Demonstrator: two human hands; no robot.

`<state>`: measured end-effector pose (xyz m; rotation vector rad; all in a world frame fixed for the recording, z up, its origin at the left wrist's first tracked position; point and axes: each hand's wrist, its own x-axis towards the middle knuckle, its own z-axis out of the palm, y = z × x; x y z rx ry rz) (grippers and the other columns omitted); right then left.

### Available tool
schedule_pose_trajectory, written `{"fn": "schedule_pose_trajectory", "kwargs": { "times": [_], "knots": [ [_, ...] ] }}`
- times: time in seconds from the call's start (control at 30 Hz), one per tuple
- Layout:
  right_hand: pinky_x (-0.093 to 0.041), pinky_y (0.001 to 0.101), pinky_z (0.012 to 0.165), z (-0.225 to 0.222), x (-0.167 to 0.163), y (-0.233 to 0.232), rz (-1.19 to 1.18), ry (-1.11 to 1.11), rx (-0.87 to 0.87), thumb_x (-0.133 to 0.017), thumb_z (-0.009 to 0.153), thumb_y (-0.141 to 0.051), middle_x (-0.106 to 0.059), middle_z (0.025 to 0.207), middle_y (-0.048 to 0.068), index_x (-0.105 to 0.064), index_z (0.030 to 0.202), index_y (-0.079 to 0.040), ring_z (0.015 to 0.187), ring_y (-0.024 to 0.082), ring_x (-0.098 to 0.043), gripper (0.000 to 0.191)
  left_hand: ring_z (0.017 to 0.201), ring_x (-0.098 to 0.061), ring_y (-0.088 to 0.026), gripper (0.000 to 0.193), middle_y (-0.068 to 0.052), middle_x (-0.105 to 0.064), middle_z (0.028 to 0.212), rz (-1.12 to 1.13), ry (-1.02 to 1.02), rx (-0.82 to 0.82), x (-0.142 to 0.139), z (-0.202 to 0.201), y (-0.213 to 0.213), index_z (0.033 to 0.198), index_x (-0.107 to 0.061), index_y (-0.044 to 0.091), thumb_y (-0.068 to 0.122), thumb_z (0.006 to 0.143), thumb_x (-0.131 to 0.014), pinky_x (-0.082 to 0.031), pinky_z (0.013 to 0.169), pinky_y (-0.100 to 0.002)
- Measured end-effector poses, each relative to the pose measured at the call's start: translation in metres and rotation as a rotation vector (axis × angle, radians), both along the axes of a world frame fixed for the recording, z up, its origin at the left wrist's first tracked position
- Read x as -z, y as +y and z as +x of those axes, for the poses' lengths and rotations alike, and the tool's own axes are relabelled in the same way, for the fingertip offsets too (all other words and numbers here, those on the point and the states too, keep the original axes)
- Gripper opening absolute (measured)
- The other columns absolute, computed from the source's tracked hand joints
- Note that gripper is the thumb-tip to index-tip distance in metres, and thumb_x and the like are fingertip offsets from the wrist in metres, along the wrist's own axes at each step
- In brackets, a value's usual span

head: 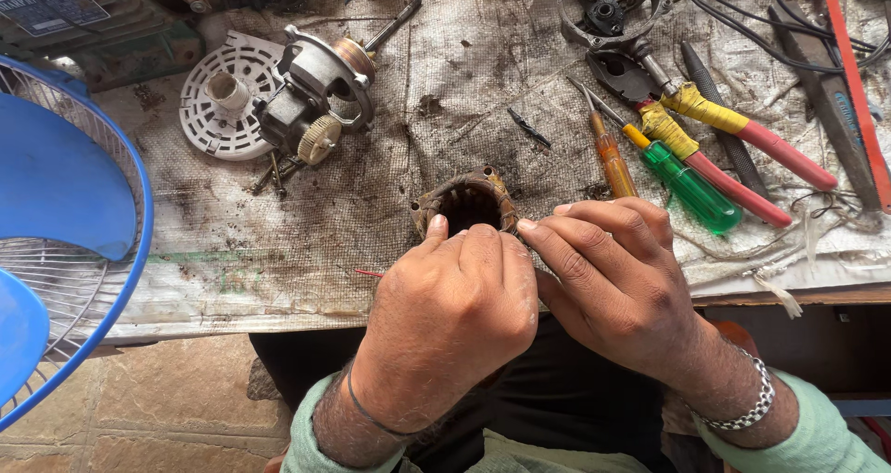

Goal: The person works on an electric motor stator at a cluttered workbench. They use a screwdriver to pry at the windings, pull old copper wire and insulation out of the stator housing by hand, and sort through the extracted colored lead wires.

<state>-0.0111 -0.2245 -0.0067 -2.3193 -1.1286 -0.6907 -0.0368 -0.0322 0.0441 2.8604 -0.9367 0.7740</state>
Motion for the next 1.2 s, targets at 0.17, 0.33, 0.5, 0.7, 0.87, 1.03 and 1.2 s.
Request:
{"fn": "schedule_pose_trajectory", "kwargs": {
  "times": [0.17,0.33,0.5,0.7,0.87,1.03,1.2],
  "knots": [
    [-0.042,0.0460,0.100,0.000,-0.001,0.001,-0.008,0.000,0.001,-0.082,0.081,-0.011,-0.069,0.115,0.007,-0.069,0.123,-0.001,0.114,0.026,-0.063,0.045,0.064,-0.065,-0.020,0.010,-0.007,-0.055,0.069,-0.044,-0.020,0.021,0.002,0.001,0.001,0.080,-0.066,-0.004,0.004,0.084,-0.070,-0.065,0.074,-0.042],
    [-0.042,0.0459,0.100,0.001,-0.002,0.001,0.000,-0.004,-0.001,-0.082,0.082,-0.012,-0.069,0.115,0.007,-0.069,0.122,-0.001,0.114,0.026,-0.064,0.044,0.072,-0.070,-0.024,0.008,-0.011,-0.060,0.077,-0.092,-0.043,0.064,0.008,0.003,0.003,0.087,-0.067,-0.006,0.002,0.085,-0.069,-0.064,0.079,-0.039],
    [-0.044,0.0467,0.098,0.002,-0.001,0.000,0.013,0.001,-0.004,-0.082,0.080,-0.011,-0.070,0.113,0.008,-0.069,0.121,-0.001,0.112,0.027,-0.065,0.044,0.081,-0.073,-0.028,0.007,-0.015,-0.066,0.085,-0.186,-0.013,0.073,0.011,0.002,0.004,0.089,-0.066,-0.005,0.001,0.088,-0.070,-0.064,0.087,-0.039],
    [-0.044,0.0452,0.096,0.003,0.001,0.000,0.073,0.059,-0.018,-0.085,0.081,-0.013,-0.070,0.112,0.007,-0.068,0.122,-0.002,0.110,0.026,-0.064,0.047,0.090,-0.075,-0.028,0.015,-0.015,-0.070,0.096,-0.346,0.122,0.069,0.006,-0.005,0.008,0.103,-0.069,-0.007,0.003,0.092,-0.071,-0.062,0.091,-0.039],
    [-0.045,0.0447,0.095,0.003,0.001,0.000,0.077,0.076,-0.023,-0.085,0.081,-0.014,-0.069,0.113,0.008,-0.068,0.123,-0.002,0.111,0.027,-0.064,0.047,0.092,-0.075,-0.029,0.017,-0.016,-0.071,0.098,-0.429,0.124,0.023,0.009,-0.006,0.003,0.105,-0.069,-0.007,0.001,0.091,-0.072,-0.062,0.094,-0.040],
    [-0.045,0.0454,0.095,0.004,-0.001,0.000,0.080,0.084,-0.025,-0.085,0.078,-0.013,-0.069,0.114,0.008,-0.068,0.122,-0.003,0.112,0.027,-0.064,0.048,0.089,-0.074,-0.029,0.016,-0.017,-0.071,0.095,-0.466,0.049,0.004,0.018,-0.004,-0.003,0.103,-0.068,-0.007,0.003,0.093,-0.073,-0.063,0.093,-0.042],
    [-0.046,0.0444,0.095,0.004,-0.002,-0.001,0.089,0.091,-0.048,-0.085,0.079,-0.012,-0.068,0.114,0.007,-0.067,0.122,-0.003,0.113,0.027,-0.063,0.048,0.090,-0.075,-0.028,0.014,-0.018,-0.072,0.096,-0.489,-0.040,-0.011,0.028,-0.006,-0.002,0.102,-0.068,-0.007,0.003,0.094,-0.071,-0.063,0.094,-0.044]
  ]
}}
